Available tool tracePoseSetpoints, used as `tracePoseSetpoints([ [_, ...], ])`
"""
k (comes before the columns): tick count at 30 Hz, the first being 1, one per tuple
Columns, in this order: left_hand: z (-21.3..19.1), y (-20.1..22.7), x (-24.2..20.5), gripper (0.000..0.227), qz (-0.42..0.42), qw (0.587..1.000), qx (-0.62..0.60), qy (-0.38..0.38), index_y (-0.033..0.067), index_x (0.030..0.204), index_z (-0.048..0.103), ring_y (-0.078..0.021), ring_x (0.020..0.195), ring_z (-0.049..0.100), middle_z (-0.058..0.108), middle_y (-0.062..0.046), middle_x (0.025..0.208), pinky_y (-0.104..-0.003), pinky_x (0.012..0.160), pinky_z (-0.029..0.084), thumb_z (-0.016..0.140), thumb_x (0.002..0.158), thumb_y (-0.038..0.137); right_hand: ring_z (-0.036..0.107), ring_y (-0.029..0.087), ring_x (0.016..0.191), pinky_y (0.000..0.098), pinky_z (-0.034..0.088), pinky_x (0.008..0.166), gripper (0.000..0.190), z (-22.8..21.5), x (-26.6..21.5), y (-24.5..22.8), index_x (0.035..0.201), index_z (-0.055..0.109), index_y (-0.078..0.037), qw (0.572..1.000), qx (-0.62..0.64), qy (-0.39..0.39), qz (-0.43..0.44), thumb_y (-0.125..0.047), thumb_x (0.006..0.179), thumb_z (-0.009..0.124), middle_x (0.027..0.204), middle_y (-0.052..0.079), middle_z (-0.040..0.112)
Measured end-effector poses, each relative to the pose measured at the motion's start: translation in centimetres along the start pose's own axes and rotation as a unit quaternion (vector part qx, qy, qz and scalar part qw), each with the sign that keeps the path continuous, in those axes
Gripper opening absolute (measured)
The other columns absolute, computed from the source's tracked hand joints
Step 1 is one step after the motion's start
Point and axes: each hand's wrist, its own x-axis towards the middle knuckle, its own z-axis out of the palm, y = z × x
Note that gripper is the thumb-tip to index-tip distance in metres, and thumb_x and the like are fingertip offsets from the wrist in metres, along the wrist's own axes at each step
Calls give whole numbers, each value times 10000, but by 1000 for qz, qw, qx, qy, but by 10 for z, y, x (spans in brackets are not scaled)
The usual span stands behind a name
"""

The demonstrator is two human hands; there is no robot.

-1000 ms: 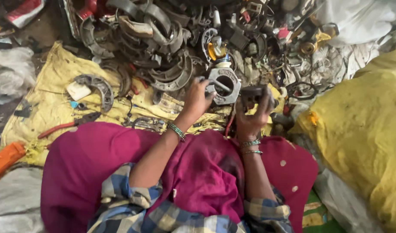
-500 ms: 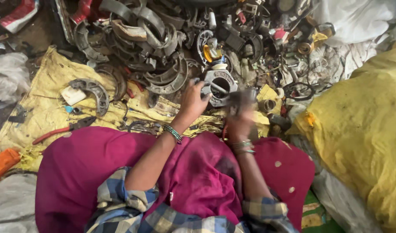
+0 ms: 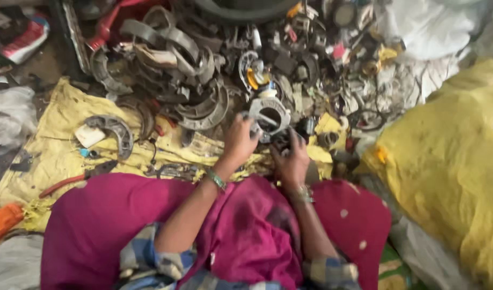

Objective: The person sits on the floor and repeatedly rubs a small cylindrical metal part with a dark abrasive pad. The person turns the part over and rubs different sides, occasionally pausing to inspect it. The surrounding area contains piles of scrap metal and tools.

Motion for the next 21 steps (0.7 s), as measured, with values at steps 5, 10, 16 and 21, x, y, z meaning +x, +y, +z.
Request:
tracePoseSetpoints([
  [5, 5, -11, -27, 363, 17, 992, 13, -128, 81, 1131, 727, -395, 1014, 690, 733, -198, 1056, -494, 866, 548, 792, 845, 294, 663, 166, 1015, 297, 558, 842, 500, -14, -8, 37, 1439, 523, -46, 848, 502, -31, 168, -216, 994, 672, 1222, 78, 670],
  [10, 16, 12, -36, 498, 17, 976, -1, -217, 37, 1004, 688, -410, 928, 706, 737, -218, 947, -523, 795, 548, 793, 824, 489, 704, 172, 948, 311, 602, 765, 295, -4, -3, 54, 1247, 611, -46, 708, 644, -87, 277, -233, 1028, 548, 1117, 71, 702],
  [16, 17, 21, -34, 531, 9, 983, -6, -185, 36, 1034, 675, -432, 897, 694, 731, -235, 906, -536, 761, 539, 734, 865, 536, 672, 127, 981, 258, 551, 775, 370, -10, -3, 42, 1346, 599, -33, 753, 604, -104, 239, -185, 1010, 622, 1170, 49, 695],
  [21, 25, 21, -37, 457, 39, 974, 46, -221, 16, 963, 665, -430, 863, 708, 728, -240, 884, -549, 774, 536, 639, 962, 472, 658, 95, 930, 226, 540, 781, 454, -8, -2, 34, 1363, 569, -72, 816, 517, -135, 220, -183, 942, 698, 1118, 21, 694],
])
